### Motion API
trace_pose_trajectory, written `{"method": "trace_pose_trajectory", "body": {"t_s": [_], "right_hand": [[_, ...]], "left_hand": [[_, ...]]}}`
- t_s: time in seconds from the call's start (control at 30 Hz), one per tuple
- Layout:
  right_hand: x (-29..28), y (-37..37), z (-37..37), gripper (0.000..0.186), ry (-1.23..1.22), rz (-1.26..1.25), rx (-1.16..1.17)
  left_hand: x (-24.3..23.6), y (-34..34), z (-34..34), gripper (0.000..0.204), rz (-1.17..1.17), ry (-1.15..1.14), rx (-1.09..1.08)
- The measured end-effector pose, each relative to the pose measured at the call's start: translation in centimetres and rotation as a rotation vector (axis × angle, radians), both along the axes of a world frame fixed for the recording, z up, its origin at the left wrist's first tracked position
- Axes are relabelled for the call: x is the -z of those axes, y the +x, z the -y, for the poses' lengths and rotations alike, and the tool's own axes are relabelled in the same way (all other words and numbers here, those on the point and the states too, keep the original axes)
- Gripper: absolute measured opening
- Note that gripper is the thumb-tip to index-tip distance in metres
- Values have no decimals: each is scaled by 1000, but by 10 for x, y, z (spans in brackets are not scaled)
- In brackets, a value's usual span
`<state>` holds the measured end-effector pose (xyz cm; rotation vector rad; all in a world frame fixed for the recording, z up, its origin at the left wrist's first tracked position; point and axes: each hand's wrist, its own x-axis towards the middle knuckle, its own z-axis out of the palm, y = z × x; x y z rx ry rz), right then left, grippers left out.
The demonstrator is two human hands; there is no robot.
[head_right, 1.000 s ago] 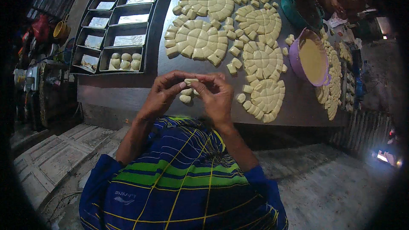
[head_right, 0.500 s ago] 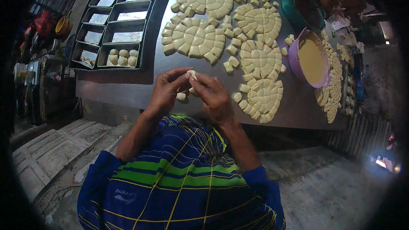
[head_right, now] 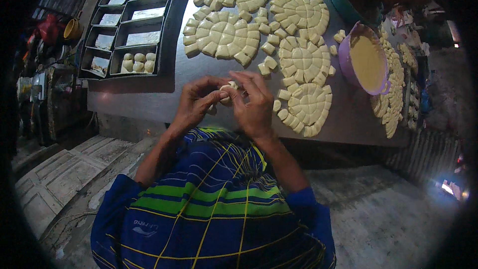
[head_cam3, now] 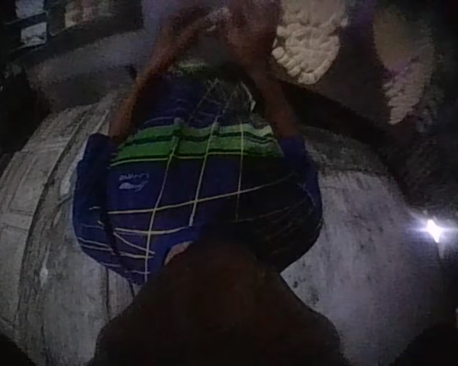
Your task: The person prepares dough pieces by dipping them in a liquid mixture, folding them, and then placing the finished rolls into metal baking pans.
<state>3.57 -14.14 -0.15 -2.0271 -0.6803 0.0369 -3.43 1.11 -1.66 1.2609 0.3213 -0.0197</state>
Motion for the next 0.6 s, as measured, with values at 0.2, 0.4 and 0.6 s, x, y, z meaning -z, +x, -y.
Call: {"method": "trace_pose_trajectory", "body": {"t_s": [0.2,0.4,0.6], "right_hand": [[4,12,5,14,-52,-13,-85],[24,23,14,12,81,-611,-110],[38,16,14,12,165,-779,-75]], "left_hand": [[11,5,-2,15,8,31,-15],[28,5,0,33,28,12,-42],[28,-1,-5,67,-59,-228,7]]}}
